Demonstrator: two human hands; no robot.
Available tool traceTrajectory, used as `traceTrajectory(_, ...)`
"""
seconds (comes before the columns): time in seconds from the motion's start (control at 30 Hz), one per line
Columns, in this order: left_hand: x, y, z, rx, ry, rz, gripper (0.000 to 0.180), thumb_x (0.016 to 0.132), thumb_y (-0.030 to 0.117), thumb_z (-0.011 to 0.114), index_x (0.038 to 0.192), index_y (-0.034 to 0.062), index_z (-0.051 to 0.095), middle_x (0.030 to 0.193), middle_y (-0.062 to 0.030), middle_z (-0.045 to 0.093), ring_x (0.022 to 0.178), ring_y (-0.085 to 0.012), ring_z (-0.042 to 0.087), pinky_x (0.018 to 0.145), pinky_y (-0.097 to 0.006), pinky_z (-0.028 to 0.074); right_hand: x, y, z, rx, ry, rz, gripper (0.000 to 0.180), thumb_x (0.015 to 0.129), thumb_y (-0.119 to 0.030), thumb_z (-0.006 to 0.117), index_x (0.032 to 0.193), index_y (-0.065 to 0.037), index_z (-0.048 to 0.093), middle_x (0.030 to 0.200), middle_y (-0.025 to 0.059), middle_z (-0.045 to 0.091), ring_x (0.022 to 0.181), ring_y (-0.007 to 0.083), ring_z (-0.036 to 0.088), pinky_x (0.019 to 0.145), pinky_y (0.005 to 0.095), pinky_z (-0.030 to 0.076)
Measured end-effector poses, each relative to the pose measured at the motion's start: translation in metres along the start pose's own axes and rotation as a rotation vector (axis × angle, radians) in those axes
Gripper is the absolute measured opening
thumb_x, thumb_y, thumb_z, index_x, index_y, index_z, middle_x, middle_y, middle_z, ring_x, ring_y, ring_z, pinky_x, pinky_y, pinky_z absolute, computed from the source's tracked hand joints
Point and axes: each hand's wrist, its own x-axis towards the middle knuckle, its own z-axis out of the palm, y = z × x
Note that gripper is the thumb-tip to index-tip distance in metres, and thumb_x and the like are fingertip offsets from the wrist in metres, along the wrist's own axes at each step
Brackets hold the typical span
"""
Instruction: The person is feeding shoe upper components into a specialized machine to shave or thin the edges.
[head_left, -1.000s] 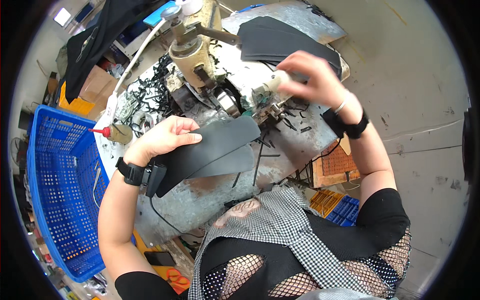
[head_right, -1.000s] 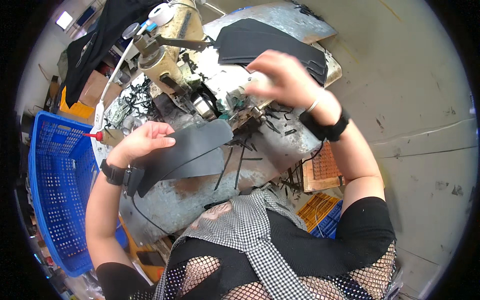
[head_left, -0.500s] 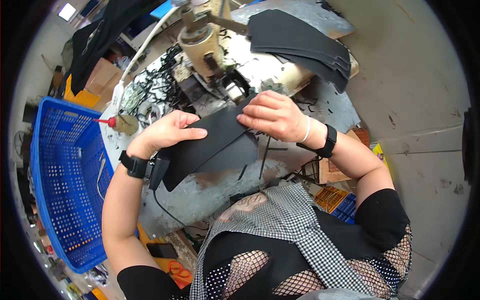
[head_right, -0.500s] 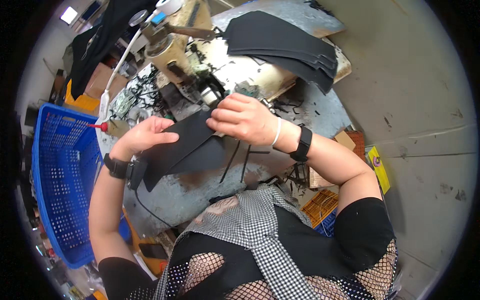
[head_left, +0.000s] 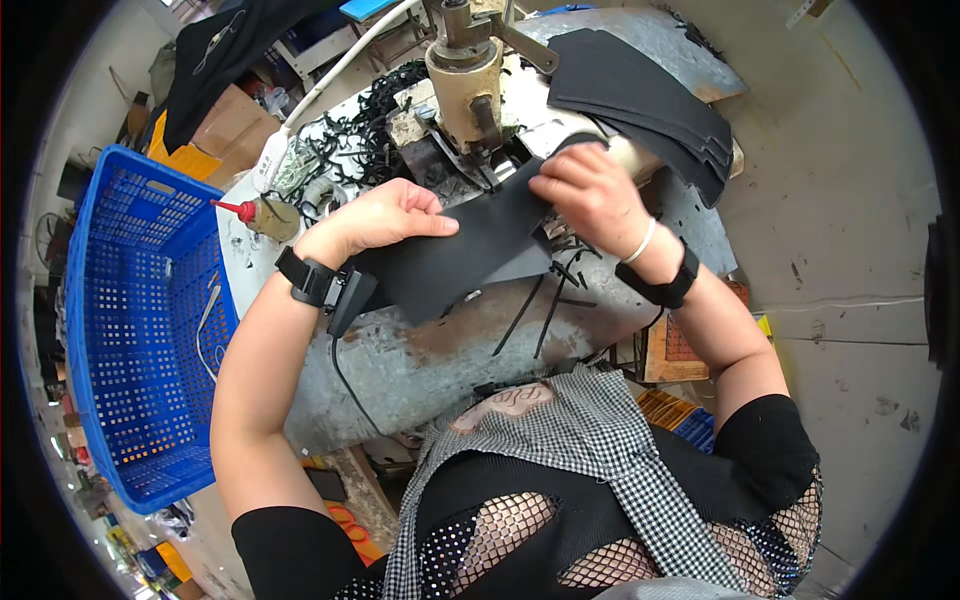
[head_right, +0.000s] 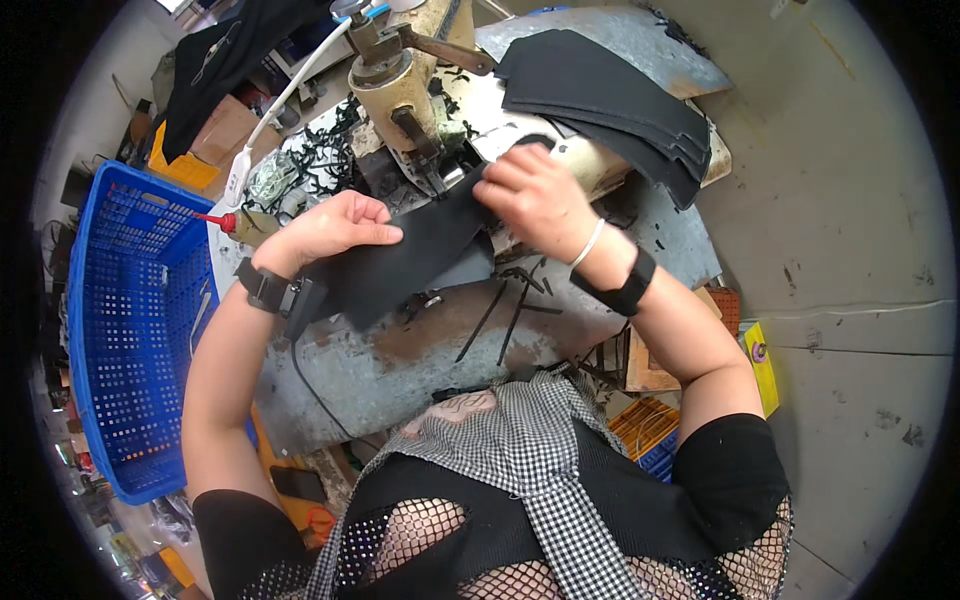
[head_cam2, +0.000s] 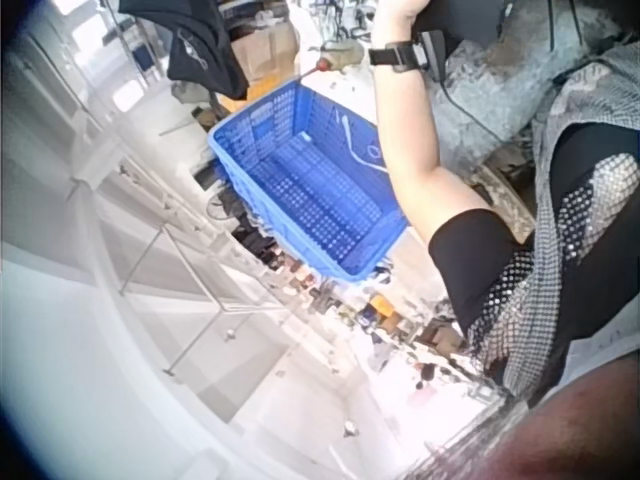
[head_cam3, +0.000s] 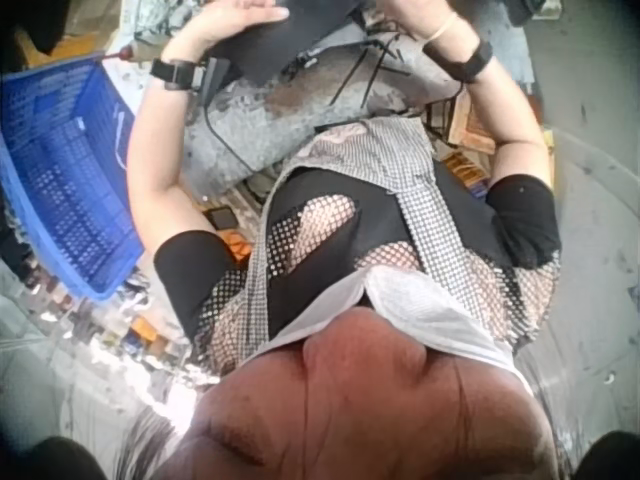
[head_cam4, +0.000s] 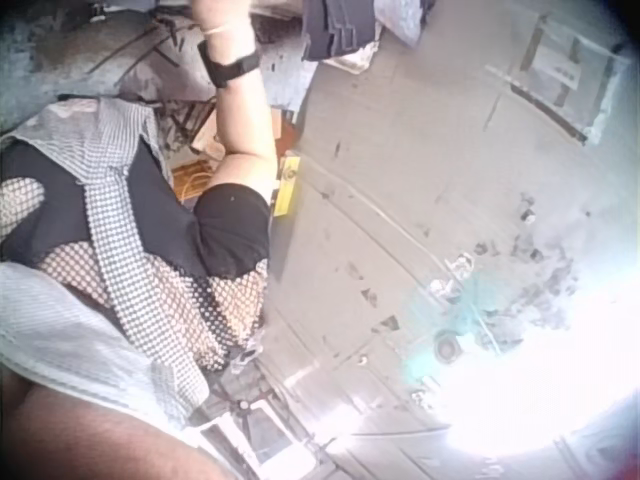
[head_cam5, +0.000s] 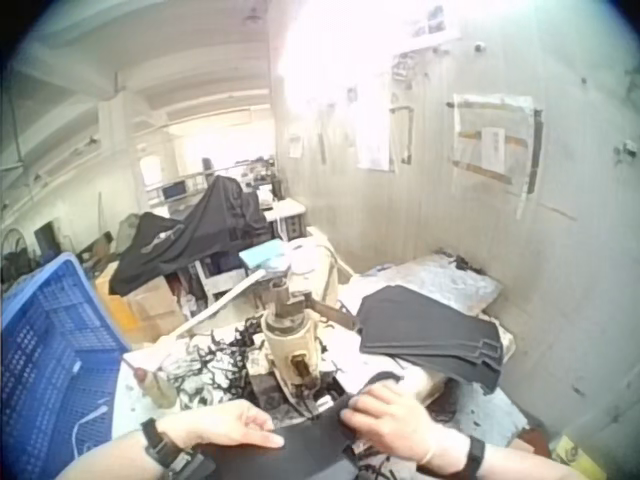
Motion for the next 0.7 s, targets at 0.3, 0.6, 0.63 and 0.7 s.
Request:
traceTrajectory(0.3, -0.011, -0.006, -0.004, -0.114, -0.121, 0.047, 0.014, 0.088, 0.012, 0.065, 0.095, 0.0020, 0.059, 0.080, 0.0024, 0.065, 0.071, -0.0030, 0.058, 0.066, -0.019, 0.047, -0.003, 0.113, -0.115, 0.363, -0.350, 0.632, 0.023, 0.077, -0.008, 0.067, 0.098, 0.000, 0.064, 0.084, 0.0121, 0.066, 0.080, 0.0295, 0.062, 0.081, 0.0368, 0.048)
traceTrajectory(0.6, 0.001, -0.008, -0.009, 0.053, 0.045, 0.049, 0.016, 0.085, 0.014, 0.069, 0.090, 0.0013, 0.062, 0.078, 0.0017, 0.064, 0.070, -0.0026, 0.055, 0.063, -0.018, 0.044, -0.015, 0.083, -0.073, 0.192, -0.028, 0.257, 0.045, 0.070, -0.025, 0.079, 0.107, -0.004, 0.063, 0.101, 0.0120, 0.063, 0.093, 0.0294, 0.059, 0.083, 0.0375, 0.048)
traceTrajectory(0.63, 0.005, -0.010, -0.009, 0.035, 0.065, 0.048, 0.016, 0.084, 0.014, 0.070, 0.090, 0.0012, 0.061, 0.078, 0.0014, 0.064, 0.070, -0.0030, 0.056, 0.063, -0.018, 0.043, -0.008, 0.053, -0.063, 0.261, -0.111, 0.223, 0.055, 0.067, -0.028, 0.081, 0.112, -0.005, 0.061, 0.109, 0.0139, 0.060, 0.100, 0.0309, 0.056, 0.088, 0.0389, 0.046)
traceTrajectory(0.7, 0.017, 0.000, -0.005, 0.010, 0.086, 0.064, 0.019, 0.082, 0.014, 0.071, 0.090, 0.0011, 0.061, 0.077, 0.0013, 0.063, 0.069, -0.0039, 0.055, 0.062, -0.018, 0.043, -0.013, 0.016, -0.040, 0.205, -0.254, 0.093, 0.069, 0.059, -0.029, 0.084, 0.119, -0.009, 0.057, 0.123, 0.0139, 0.052, 0.108, 0.0317, 0.052, 0.095, 0.0417, 0.041)
